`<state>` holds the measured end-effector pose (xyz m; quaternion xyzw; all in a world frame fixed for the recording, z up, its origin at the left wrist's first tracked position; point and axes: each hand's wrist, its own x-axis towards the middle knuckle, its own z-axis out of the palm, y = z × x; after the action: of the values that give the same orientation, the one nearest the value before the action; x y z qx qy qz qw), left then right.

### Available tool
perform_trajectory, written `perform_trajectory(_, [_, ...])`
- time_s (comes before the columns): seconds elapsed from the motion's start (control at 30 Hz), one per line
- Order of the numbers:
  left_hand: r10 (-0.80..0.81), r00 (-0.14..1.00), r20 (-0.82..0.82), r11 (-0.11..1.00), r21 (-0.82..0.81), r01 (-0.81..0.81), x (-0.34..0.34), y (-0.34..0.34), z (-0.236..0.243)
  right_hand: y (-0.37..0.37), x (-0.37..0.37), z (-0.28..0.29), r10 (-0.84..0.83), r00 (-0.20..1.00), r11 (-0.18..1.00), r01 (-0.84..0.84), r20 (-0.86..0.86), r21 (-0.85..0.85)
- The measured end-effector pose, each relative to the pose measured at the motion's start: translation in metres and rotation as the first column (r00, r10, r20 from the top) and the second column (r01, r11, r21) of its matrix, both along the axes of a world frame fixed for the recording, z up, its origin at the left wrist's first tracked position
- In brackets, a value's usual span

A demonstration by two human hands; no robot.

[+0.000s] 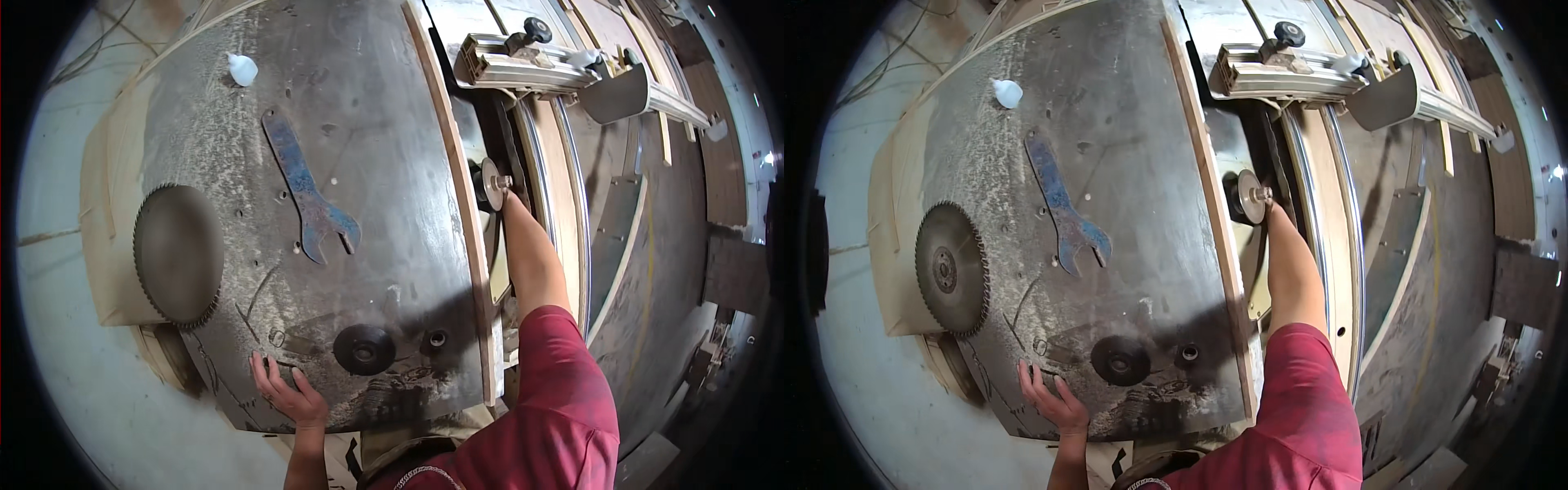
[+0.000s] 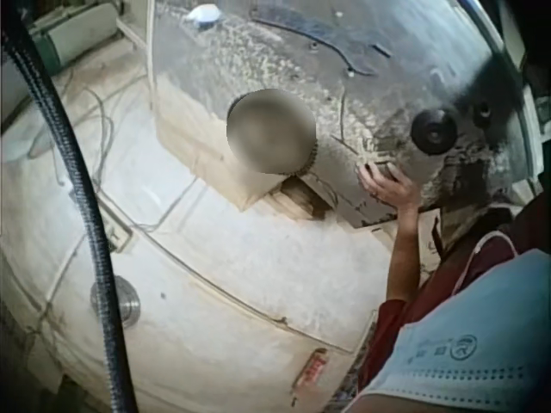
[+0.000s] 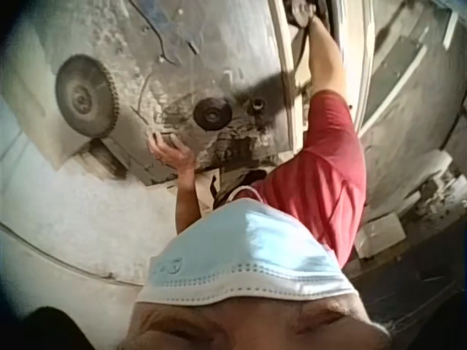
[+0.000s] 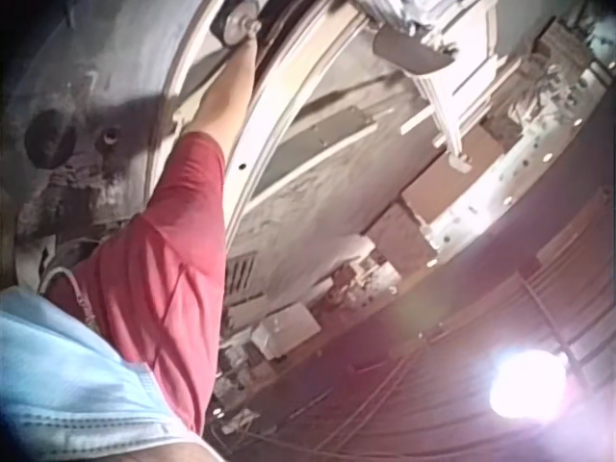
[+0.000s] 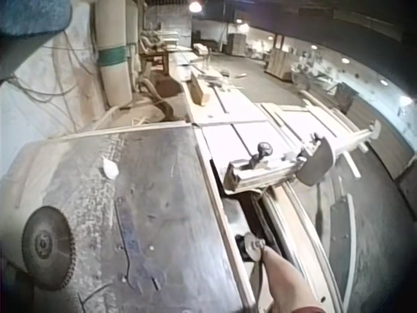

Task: Cleaning the table saw surface and attaching a wooden guide strip using adhesive.

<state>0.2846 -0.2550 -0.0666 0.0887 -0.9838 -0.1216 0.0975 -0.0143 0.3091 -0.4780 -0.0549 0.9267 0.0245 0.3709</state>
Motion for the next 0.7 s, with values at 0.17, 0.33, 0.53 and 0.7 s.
perform_trajectory(0.17, [-0.013,1.000,0.020,1.000,0.008,0.013,0.003,0.003,-0.005,0.017,-0.010,0.004,-0.371,0.928,0.891,0.365,0.029,-0.269])
perform_trajectory(0.33, [-0.014,1.000,0.022,1.000,0.013,0.013,0.007,-0.001,-0.005,0.027,0.018,0.014,-0.662,0.738,0.603,0.630,0.135,-0.489])
perform_trajectory(0.53, [-0.007,1.000,0.016,1.000,0.018,0.007,0.008,-0.001,-0.003,0.017,-0.002,0.009,-0.853,0.395,0.106,0.770,0.340,-0.629])
perform_trajectory(0.7, [-0.010,1.000,0.013,1.000,-0.014,0.010,0.006,-0.001,-0.003,0.005,0.010,-0.004,-0.832,0.094,-0.330,0.708,0.547,-0.624])
